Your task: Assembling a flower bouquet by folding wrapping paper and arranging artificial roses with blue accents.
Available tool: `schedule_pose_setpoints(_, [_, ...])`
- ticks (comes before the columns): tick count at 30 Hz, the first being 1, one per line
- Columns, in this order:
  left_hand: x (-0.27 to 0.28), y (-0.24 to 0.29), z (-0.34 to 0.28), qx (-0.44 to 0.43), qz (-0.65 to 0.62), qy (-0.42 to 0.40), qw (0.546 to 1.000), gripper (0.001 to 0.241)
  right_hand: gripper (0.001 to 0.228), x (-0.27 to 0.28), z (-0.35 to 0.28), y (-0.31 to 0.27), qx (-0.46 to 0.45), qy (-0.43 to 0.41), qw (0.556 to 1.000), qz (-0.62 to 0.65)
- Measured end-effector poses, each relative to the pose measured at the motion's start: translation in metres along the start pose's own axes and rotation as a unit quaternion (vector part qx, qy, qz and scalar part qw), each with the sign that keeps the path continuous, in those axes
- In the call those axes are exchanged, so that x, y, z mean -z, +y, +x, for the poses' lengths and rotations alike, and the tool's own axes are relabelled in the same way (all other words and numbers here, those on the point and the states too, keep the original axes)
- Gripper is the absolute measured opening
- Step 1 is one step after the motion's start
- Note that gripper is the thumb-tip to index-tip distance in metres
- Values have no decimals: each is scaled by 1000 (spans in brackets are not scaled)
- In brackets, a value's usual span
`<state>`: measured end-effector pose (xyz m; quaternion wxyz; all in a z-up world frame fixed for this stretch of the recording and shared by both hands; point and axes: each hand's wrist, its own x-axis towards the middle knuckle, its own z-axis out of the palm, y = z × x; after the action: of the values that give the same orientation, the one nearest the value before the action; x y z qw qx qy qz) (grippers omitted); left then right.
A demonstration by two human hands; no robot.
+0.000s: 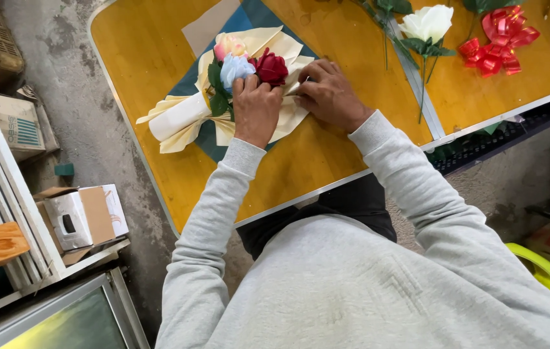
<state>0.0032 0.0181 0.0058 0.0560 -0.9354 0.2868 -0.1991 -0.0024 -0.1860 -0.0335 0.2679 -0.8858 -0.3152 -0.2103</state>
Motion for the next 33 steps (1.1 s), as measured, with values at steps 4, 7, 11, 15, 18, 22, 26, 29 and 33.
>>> schedule_pose_setpoints(4, [0,-1,0,8,-16,9,1000,8,17,3,3,-3,18,18,999,26])
schedule_pose_setpoints(7, [-1,0,0,8,-27,8,1000,8,15,2,4,-4,18,28,998,48])
schedule_pose_setpoints(11, [-6,0,-3,-2,-55,63,997,7,11,2,9,-10,-11,27,999,34])
schedule_pose_setpoints(15, [-3,0,-4,-10,-75,114,991,15,10,-23,6,-2,-2,43,999,2])
schedule_pose_setpoints(18, [-20,-1,-6,-5,-64,120,991,17,10,-22,5,-1,-15,37,999,30])
schedule_pose_setpoints(22, [-14,-2,-4,-12,-91,136,986,17,10,-24,5,3,-17,44,998,30])
schedule_pose_setpoints(26, [-8,1,-7,9,-105,131,986,16,17,-11,8,15,-37,83,994,60])
schedule_pose_setpoints(29, [2,3,-1,37,-97,53,993,8,9,47,36,69,-157,240,954,81])
schedule_pose_setpoints(33, [7,6,-3,65,-77,-34,994,0,47,93,54,219,-386,475,790,47])
